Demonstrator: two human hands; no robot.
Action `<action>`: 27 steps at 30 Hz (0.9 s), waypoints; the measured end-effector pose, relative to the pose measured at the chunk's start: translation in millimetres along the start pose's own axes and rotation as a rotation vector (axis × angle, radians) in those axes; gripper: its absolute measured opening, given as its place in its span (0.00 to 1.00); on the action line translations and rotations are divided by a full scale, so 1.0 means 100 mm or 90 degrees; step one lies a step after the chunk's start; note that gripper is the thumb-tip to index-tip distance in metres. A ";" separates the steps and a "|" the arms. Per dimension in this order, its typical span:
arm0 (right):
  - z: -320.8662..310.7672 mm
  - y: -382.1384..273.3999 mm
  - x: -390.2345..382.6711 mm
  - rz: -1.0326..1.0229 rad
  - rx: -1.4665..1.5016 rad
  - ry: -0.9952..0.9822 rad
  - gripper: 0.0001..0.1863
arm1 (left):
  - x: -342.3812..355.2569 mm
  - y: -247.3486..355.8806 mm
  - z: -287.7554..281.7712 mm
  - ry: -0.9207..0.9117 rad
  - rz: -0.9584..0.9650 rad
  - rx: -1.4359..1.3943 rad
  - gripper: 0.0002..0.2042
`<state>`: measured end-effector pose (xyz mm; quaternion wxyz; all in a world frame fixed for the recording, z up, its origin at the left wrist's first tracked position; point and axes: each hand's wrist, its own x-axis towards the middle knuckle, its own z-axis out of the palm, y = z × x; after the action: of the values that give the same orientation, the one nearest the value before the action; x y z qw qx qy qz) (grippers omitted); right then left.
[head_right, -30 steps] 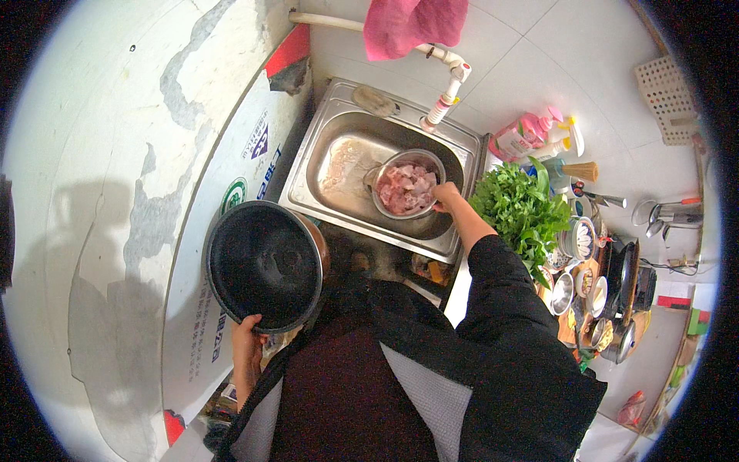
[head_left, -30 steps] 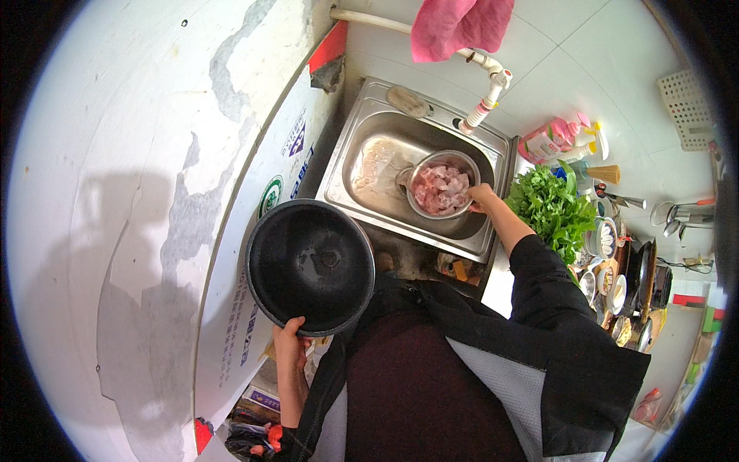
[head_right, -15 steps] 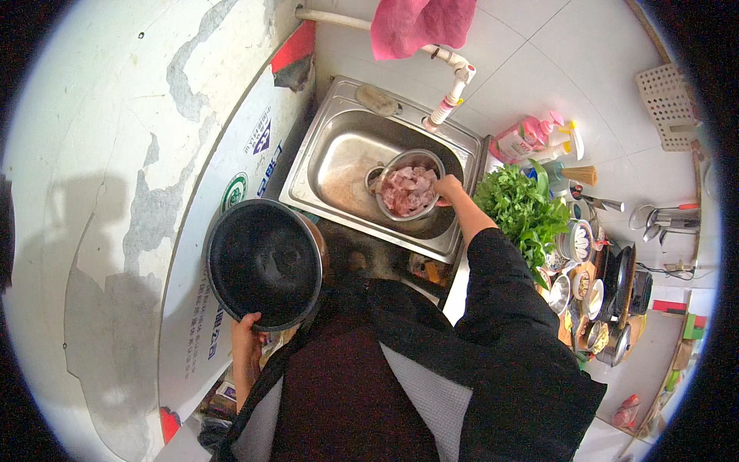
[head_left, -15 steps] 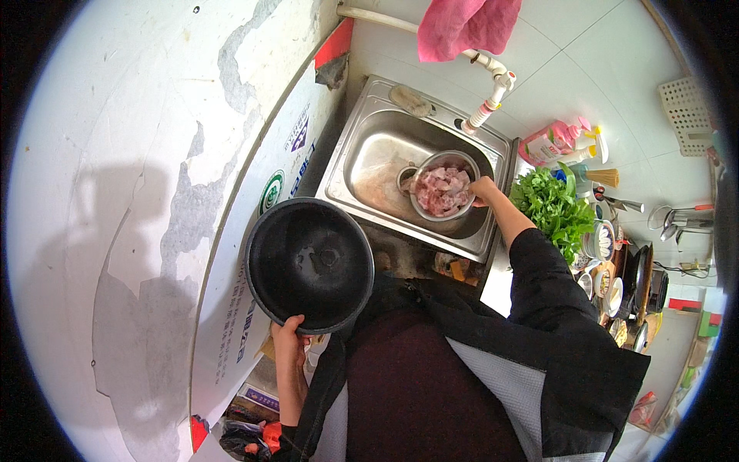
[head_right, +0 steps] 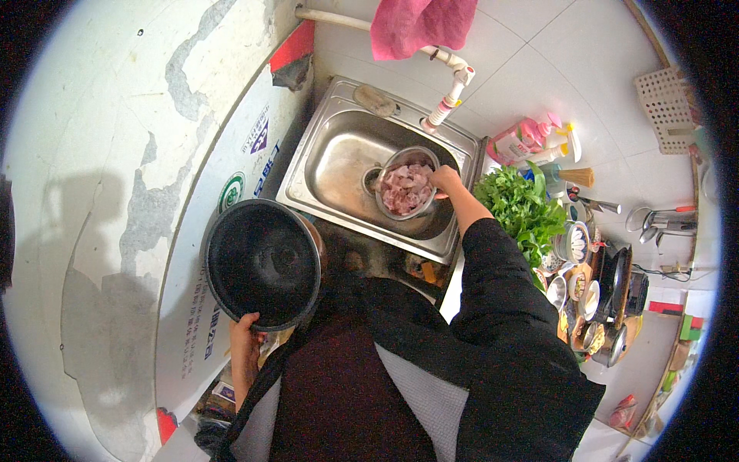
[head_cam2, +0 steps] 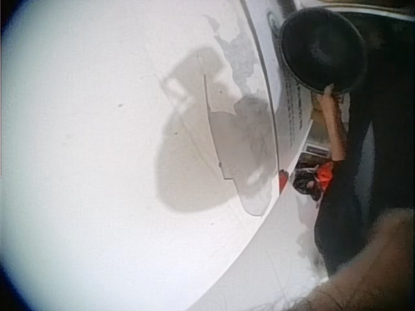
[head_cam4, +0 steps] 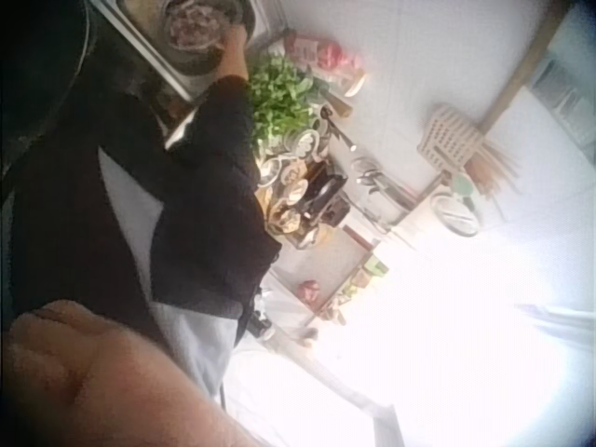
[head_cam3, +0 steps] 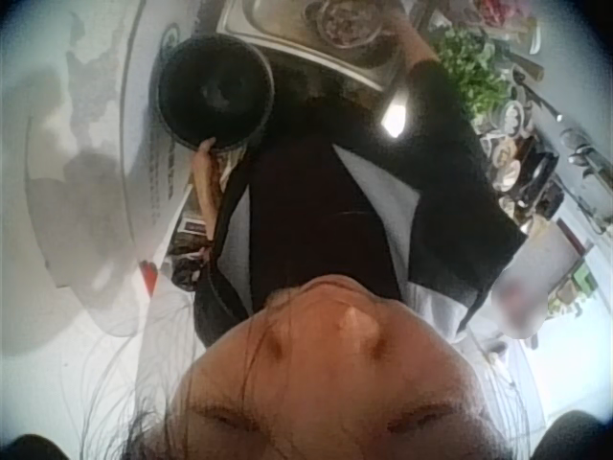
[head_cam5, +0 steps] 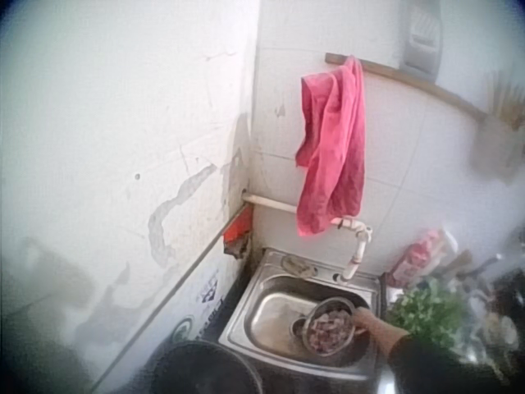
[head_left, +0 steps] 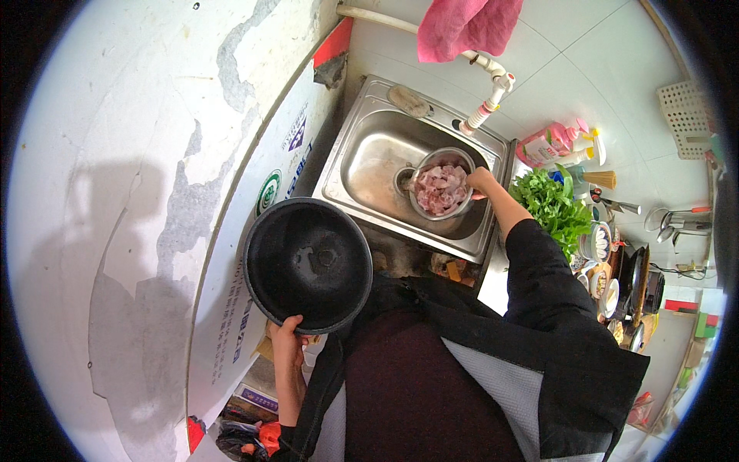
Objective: The person removes a lid from a pot, rinses the pot, then washes raw meat pieces under running water in a sink. The meat is transferred into the pot, rinsed again, and the pot is wiped with a cloth.
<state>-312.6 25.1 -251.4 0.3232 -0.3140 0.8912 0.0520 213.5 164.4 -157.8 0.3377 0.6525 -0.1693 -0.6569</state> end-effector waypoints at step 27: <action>-0.32 -0.40 -0.30 -0.009 -0.139 -0.037 0.14 | -0.01 0.02 0.09 0.017 -0.008 0.009 0.13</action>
<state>-288.2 0.2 -203.5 0.3132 -0.3519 0.8683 0.1555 204.8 161.9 -154.9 0.3310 0.6645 -0.1652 -0.6492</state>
